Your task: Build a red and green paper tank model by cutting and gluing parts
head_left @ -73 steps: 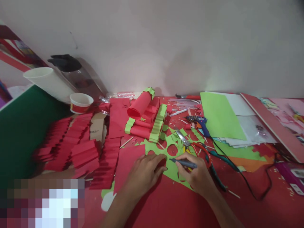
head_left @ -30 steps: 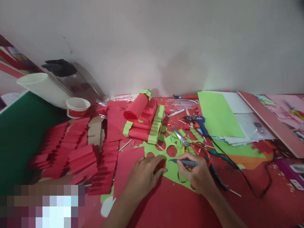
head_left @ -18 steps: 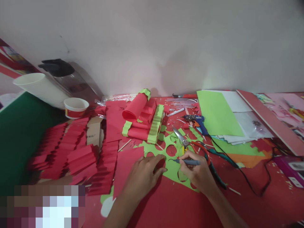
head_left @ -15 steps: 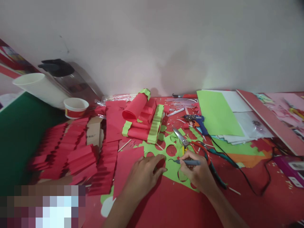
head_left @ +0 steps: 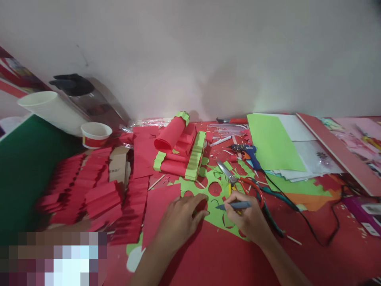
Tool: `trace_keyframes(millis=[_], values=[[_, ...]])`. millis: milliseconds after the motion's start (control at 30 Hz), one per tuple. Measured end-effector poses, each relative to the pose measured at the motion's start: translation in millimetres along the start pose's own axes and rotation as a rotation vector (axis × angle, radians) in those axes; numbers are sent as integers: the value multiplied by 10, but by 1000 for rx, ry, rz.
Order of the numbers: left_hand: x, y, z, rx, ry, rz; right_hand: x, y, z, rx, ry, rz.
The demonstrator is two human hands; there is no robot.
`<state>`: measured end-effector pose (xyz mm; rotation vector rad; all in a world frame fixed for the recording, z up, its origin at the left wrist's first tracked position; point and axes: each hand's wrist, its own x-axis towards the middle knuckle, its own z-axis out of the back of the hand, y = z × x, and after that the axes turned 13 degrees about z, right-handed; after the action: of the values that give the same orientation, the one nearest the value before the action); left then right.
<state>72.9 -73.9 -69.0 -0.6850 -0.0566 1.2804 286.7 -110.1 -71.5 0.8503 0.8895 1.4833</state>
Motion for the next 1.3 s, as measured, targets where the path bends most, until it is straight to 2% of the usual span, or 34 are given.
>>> trace_keyframes(millis=[700,1300], values=[[5,-19,20,-16,5,5,16,-13,-54,-24,-5,59],[1,-17,17,9,5,8,-1,-8,-22,46,45,-18]])
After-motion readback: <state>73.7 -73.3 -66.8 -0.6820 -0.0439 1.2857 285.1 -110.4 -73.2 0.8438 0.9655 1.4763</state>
